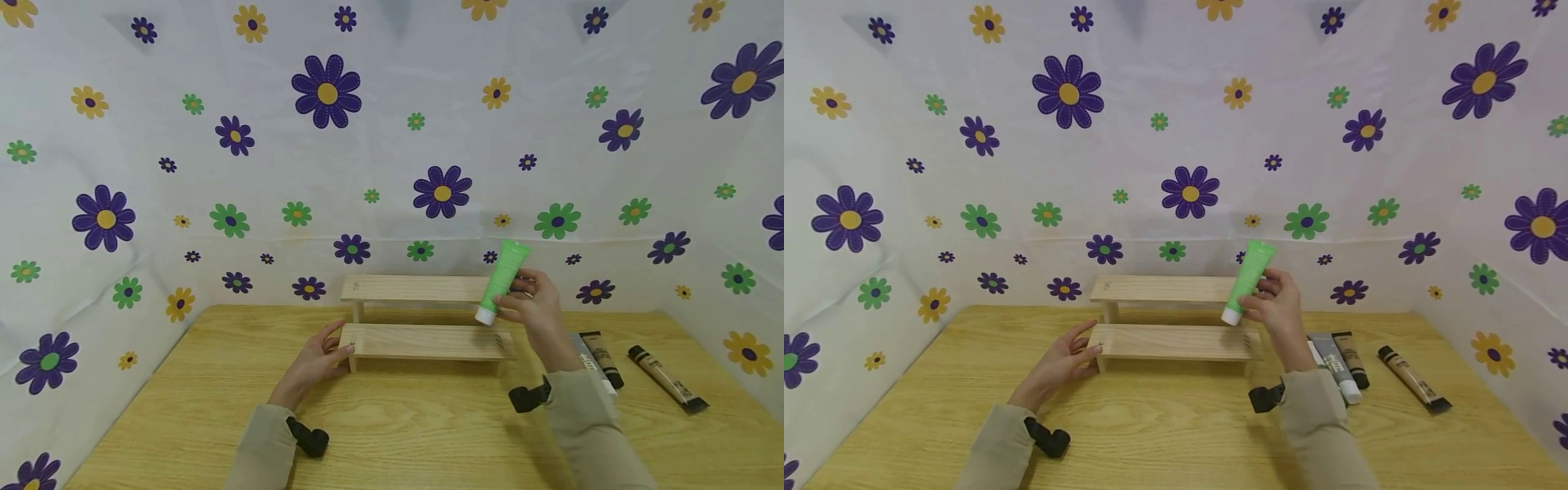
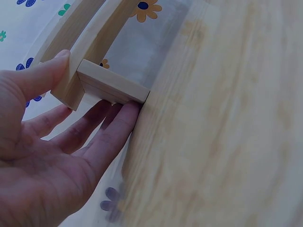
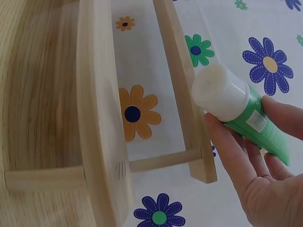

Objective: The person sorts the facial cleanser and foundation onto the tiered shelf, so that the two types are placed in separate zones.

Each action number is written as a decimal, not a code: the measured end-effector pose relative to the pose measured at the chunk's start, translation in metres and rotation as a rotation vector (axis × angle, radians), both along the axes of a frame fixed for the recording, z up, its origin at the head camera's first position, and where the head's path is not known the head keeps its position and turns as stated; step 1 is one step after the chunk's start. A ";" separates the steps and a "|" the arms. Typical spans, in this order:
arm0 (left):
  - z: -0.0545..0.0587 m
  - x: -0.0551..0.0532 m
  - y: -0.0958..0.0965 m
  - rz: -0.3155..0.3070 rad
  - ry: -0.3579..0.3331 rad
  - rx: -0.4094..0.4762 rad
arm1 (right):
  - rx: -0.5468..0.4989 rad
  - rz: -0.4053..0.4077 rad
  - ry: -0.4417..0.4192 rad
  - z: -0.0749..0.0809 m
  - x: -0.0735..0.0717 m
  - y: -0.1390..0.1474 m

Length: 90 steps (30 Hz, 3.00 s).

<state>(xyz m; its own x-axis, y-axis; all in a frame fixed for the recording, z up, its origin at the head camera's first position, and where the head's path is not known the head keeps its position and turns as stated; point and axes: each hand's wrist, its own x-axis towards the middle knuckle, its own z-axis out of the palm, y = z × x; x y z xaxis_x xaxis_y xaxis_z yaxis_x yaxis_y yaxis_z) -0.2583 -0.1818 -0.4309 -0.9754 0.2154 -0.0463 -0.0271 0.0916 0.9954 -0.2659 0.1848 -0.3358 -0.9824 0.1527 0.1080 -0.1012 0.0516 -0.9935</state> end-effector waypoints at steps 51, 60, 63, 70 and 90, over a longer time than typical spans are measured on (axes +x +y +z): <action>0.000 0.000 0.000 0.001 0.011 -0.020 | -0.279 -0.031 -0.008 0.013 -0.038 -0.083; 0.000 -0.001 0.001 0.017 0.004 -0.023 | -0.244 -0.005 0.046 0.014 -0.043 -0.101; -0.001 -0.001 0.001 0.021 0.001 -0.028 | -0.246 0.013 0.078 0.015 -0.044 -0.108; 0.000 -0.001 0.001 0.016 -0.002 -0.023 | -0.243 0.035 0.110 0.019 -0.048 -0.123; -0.005 -0.002 -0.001 0.012 -0.028 -0.003 | 0.009 0.023 0.210 0.013 -0.057 -0.170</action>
<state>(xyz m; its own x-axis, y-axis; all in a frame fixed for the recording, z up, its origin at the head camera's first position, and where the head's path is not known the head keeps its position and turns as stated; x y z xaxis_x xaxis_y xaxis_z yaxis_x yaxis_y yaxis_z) -0.2607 -0.1824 -0.4358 -0.9762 0.2034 -0.0748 -0.0565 0.0944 0.9939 -0.3234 0.0147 -0.3228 -0.9414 0.1287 0.3118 -0.3070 0.0557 -0.9501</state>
